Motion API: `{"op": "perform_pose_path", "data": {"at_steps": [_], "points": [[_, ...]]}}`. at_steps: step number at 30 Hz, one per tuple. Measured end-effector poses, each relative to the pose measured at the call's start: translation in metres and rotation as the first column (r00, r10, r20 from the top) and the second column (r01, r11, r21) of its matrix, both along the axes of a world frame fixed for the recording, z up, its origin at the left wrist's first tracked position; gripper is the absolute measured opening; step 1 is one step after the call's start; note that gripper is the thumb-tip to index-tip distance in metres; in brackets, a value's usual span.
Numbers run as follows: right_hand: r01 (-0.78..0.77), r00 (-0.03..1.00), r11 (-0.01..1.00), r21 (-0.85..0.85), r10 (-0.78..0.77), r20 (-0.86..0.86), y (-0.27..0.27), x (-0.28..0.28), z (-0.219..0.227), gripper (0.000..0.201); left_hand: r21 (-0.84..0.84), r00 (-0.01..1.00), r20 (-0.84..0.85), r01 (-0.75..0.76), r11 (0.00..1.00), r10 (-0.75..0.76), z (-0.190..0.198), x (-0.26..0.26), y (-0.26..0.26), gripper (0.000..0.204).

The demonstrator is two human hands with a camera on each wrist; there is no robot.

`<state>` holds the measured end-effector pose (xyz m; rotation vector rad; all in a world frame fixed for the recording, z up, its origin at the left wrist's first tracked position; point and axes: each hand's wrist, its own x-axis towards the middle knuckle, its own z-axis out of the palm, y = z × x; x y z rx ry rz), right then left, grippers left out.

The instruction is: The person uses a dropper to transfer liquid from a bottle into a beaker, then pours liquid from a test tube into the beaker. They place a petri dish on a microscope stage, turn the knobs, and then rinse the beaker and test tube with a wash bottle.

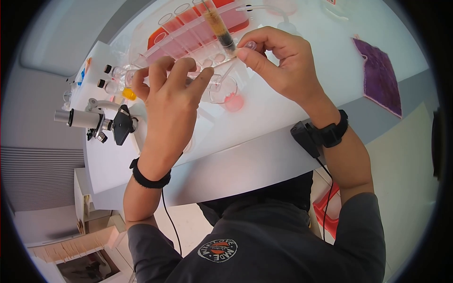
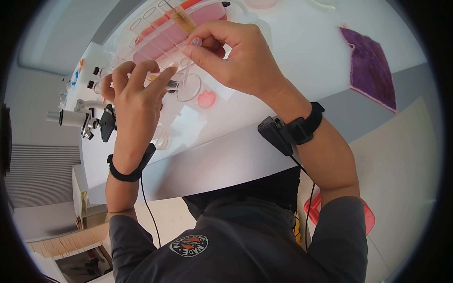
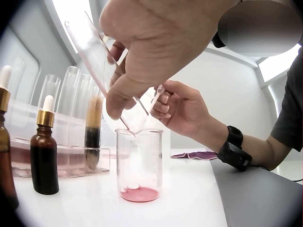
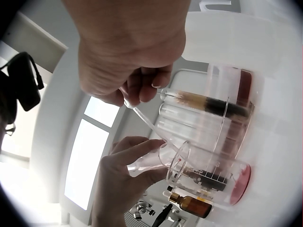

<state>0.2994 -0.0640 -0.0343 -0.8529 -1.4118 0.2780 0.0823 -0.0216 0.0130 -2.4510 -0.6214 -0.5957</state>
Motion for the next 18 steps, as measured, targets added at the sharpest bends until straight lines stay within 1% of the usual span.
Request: {"op": "perform_pose_path", "data": {"at_steps": [2, 5, 17, 18], "points": [[-0.005, 1.0, 1.0, -0.021, 0.005, 0.009, -0.0015, 0.001, 0.0008, 0.015, 0.001, 1.0, -0.001, -0.009, 1.0, 0.009, 0.0017, -0.0007, -0.0023, 0.029], [0.013, 0.999, 1.0, -0.004, -0.013, 0.031, -0.0009, 0.0019, -0.0001, 0.015, -0.024, 1.0, -0.007, -0.005, 1.0, 0.005, 0.0032, -0.0016, -0.0046, 0.03], [0.005, 1.0, 1.0, 0.024, -0.005, 0.01, 0.0006, 0.0029, -0.0006, 0.014, -0.036, 0.999, -0.028, 0.025, 0.999, -0.026, -0.0057, -0.003, -0.0007, 0.03], [-0.001, 1.0, 1.0, 0.011, 0.0, 0.022, -0.0006, 0.0029, -0.0004, 0.011, -0.041, 0.999, -0.027, 0.026, 0.999, -0.027, -0.0057, -0.0028, -0.0008, 0.03]]}}
